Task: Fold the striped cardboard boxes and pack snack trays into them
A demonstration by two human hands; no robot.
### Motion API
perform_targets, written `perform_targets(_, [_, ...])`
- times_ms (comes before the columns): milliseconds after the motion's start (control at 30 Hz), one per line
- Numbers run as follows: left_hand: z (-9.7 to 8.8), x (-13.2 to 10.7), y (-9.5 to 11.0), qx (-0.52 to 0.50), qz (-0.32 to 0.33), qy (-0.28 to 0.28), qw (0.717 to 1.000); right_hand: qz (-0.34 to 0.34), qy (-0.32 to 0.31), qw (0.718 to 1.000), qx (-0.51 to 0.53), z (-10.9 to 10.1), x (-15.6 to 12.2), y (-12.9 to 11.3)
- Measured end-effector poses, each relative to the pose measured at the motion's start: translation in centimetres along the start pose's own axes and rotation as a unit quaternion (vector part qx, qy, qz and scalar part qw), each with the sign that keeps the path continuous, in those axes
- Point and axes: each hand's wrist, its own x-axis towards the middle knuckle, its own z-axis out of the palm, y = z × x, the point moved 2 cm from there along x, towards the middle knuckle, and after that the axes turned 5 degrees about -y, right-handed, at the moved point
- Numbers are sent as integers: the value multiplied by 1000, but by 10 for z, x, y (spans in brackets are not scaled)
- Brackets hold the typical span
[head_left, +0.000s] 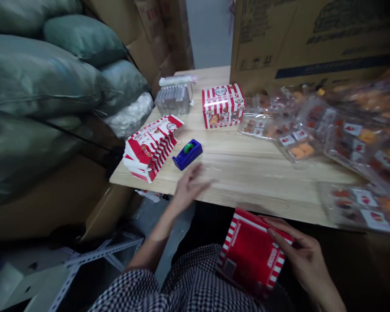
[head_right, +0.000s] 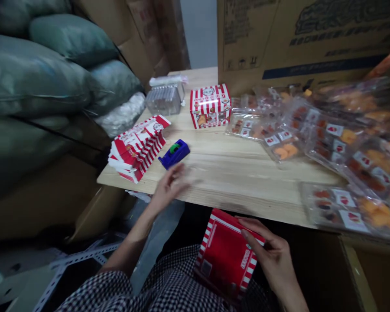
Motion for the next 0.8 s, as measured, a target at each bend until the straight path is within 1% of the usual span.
perform_targets(33, [-22, 13, -5, 76, 9, 97, 992, 0, 21, 1000, -4, -6, -2, 2])
perform_targets(67, [-42, 25, -10, 133, 1, 163, 977, -2, 37, 999, -9, -11, -3, 3])
perform_targets(100, [-60, 38, -17, 170, -28, 200, 965, -7, 49, 999, -15, -14, -5, 3])
perform_targets(133, [-75, 49, -24, 185, -67, 196, 960, -14, 57, 998, -21, -16, -6, 1])
perform_targets(167, [-87, 60, -30, 186, -88, 183, 962, -24, 61, 998, -25, -16, -7, -1])
perform_targets(233, [-103, 78, -38, 171, -121, 144, 967, -44, 58, 997, -31, -11, -8, -7])
perform_targets(333, [-114, 94, -43, 131, -154, 85, 976, -68, 47, 996, -37, -2, -7, -14])
perform_targets(400, [-116, 98, -45, 96, -174, 46, 979, -75, 42, 995, -41, 2, -5, -15])
perform_targets(467, [-117, 99, -47, 56, -191, 20, 980, -75, 41, 995, -46, 2, -3, -15])
perform_targets(533, [-118, 98, -51, 17, -205, 11, 979, -67, 40, 996, -49, 0, -1, -14])
perform_targets(667, [-121, 96, -56, -52, -223, 13, 973, -60, 29, 997, -47, -4, 6, -15])
perform_targets(800, [-122, 95, -53, -111, -224, 18, 968, -62, 27, 997, -43, -2, 12, -14])
